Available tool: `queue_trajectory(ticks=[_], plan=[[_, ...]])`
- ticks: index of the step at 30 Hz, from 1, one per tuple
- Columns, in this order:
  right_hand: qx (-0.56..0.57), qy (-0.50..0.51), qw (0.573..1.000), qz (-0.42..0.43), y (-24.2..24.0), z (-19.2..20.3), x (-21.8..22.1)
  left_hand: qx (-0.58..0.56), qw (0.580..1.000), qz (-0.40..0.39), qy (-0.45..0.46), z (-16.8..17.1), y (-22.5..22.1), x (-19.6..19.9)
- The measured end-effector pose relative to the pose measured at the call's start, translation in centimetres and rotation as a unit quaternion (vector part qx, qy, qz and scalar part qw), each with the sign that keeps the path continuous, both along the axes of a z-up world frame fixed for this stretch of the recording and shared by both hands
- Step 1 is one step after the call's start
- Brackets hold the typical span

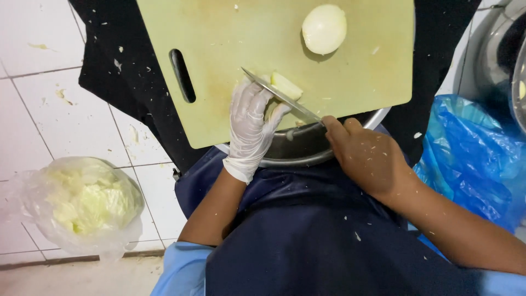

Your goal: Slicing a peeled onion into thin pieces on a cutting board using a knife while sitting on the floor.

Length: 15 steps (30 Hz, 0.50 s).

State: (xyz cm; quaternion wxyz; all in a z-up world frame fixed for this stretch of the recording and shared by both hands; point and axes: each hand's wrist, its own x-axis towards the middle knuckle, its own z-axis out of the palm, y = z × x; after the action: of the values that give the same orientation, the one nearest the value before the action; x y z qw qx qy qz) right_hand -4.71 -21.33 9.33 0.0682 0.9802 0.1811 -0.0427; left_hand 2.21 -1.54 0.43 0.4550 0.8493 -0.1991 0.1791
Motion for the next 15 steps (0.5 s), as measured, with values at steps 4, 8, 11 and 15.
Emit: queue_trajectory(ticks=[4, 8, 11, 15], plan=[[-0.035, 0.014, 0.999, -0.020, 0.5, 0.3, -0.1, -0.006, 1.000, 0.008, -0.023, -0.4, -0.5, 0.2], [-0.052, 0.069, 0.996, -0.031, 0.0, -0.9, 0.1, -0.018, 1.000, -0.005, -0.012, -0.1, -0.3, 0.3], [-0.043, 0.032, 0.998, -0.021, 0.1, -3.0, 0.6, -0.026, 1.000, 0.006, 0.016, 0.1, -0.4, 0.0], [-0.003, -0.018, 1.000, 0.012, -0.1, -5.0, 1.7, -0.012, 1.000, 0.014, -0.019, -1.1, -0.4, 0.0]])
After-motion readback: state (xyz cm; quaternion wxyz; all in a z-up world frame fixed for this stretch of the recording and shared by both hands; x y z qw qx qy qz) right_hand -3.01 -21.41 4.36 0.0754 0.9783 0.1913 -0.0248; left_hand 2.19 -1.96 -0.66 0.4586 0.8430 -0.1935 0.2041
